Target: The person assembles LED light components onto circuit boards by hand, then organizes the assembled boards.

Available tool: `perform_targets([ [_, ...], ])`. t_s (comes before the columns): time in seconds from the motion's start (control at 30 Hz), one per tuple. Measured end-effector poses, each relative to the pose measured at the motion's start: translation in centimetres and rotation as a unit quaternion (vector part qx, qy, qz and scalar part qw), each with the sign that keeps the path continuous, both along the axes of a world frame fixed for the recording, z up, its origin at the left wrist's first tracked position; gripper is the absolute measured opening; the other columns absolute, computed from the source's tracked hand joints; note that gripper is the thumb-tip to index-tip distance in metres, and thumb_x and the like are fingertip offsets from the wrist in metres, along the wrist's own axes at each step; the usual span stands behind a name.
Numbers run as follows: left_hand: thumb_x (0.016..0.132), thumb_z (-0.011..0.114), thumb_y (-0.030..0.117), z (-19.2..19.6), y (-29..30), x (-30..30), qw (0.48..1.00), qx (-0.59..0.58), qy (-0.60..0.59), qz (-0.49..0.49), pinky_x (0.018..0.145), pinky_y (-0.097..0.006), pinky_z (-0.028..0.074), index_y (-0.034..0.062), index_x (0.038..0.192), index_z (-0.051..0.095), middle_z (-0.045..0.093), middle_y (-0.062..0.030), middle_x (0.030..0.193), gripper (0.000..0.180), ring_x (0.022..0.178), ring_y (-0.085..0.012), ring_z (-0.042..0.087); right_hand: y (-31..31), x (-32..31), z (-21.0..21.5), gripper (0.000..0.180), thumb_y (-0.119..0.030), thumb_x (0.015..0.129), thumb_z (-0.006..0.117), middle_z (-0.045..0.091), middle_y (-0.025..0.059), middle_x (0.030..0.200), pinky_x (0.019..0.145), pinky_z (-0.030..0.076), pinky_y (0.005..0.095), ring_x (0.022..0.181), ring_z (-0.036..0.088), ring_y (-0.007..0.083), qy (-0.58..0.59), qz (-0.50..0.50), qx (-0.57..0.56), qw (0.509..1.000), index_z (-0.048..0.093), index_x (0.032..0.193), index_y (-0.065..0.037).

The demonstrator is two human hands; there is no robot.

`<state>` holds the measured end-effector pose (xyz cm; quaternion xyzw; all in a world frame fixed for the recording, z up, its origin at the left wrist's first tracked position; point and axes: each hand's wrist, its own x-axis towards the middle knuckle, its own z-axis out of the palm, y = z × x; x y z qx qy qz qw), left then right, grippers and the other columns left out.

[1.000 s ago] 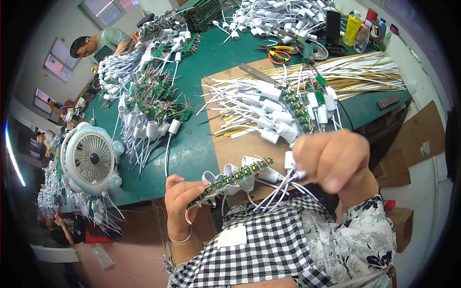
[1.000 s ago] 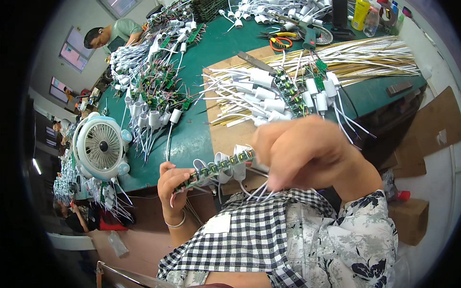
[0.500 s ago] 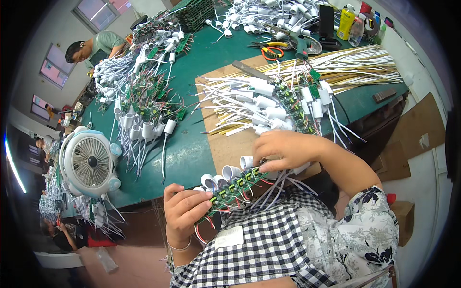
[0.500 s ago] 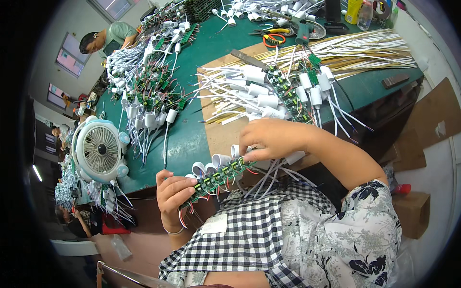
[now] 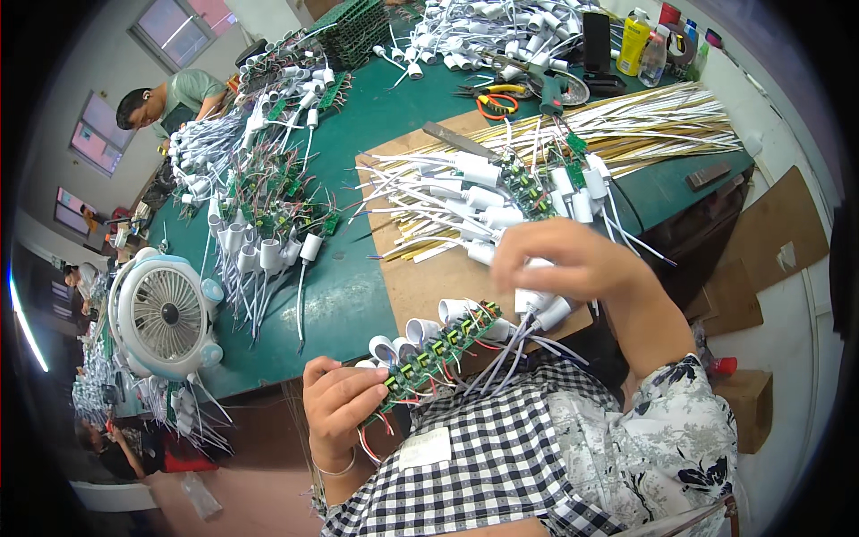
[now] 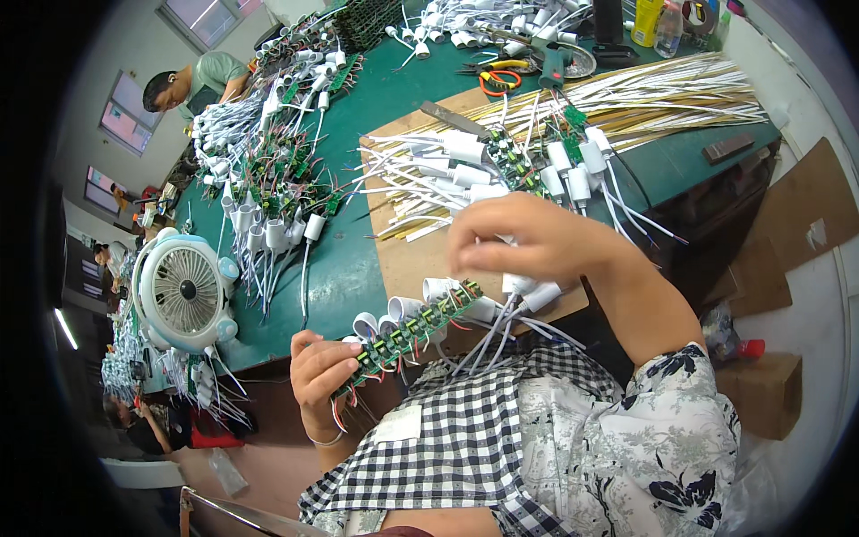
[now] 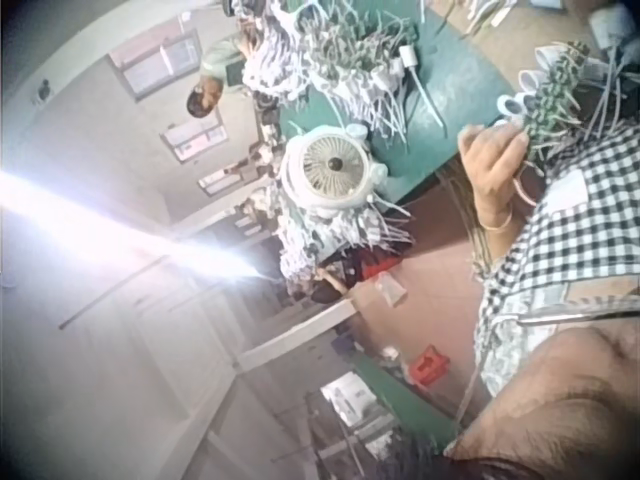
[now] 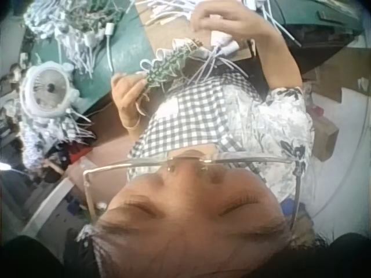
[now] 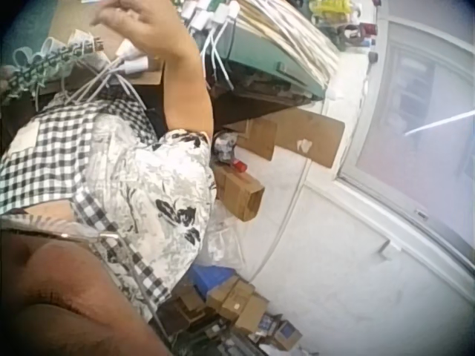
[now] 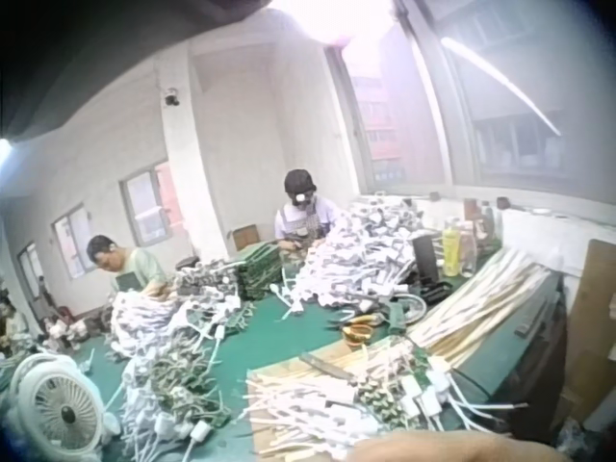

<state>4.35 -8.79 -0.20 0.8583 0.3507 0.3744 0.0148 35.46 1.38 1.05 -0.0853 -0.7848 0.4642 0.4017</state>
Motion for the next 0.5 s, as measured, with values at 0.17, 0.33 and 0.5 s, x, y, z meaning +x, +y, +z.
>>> perform_targets([
  [0.17,0.072,0.064,0.012,1.0,-0.4,0.8,0.999,0.006,0.052,-0.016,0.073,-0.032,0.039,0.0173,0.082,0.061,0.067,0.0027,0.09,0.012,0.075,-0.0126,0.063,-0.6,-1.4,-3.6,0.041,-0.044,0.083,0.057,0.061,0.0103,0.079,0.066,0.046,0.0364,0.078,0.06,0.0259,-0.398,-0.172,-0.032,0.9,0.063,0.075,-0.005],
  [0.33,0.072,0.065,0.014,1.7,-1.0,1.1,0.995,0.025,0.096,-0.009,0.075,-0.032,0.038,0.0198,0.082,0.061,0.067,0.0049,0.091,0.013,0.075,-0.0107,0.062,-1.0,-2.6,-3.7,0.036,-0.043,0.079,0.06,0.061,0.0077,0.08,0.067,0.047,0.0384,0.079,0.06,0.0268,-0.468,-0.176,-0.008,0.866,0.063,0.075,-0.007],
  [0.5,0.073,0.065,0.015,2.2,-0.8,1.8,0.991,0.039,0.127,-0.025,0.075,-0.031,0.039,0.02,0.083,0.061,0.067,0.0047,0.092,0.012,0.075,-0.0106,0.062,-1.3,-3.2,-3.0,0.027,-0.035,0.079,0.061,0.06,0.007,0.081,0.068,0.046,0.0378,0.079,0.059,0.0259,-0.495,-0.157,0.0,0.855,0.062,0.077,-0.008],
])
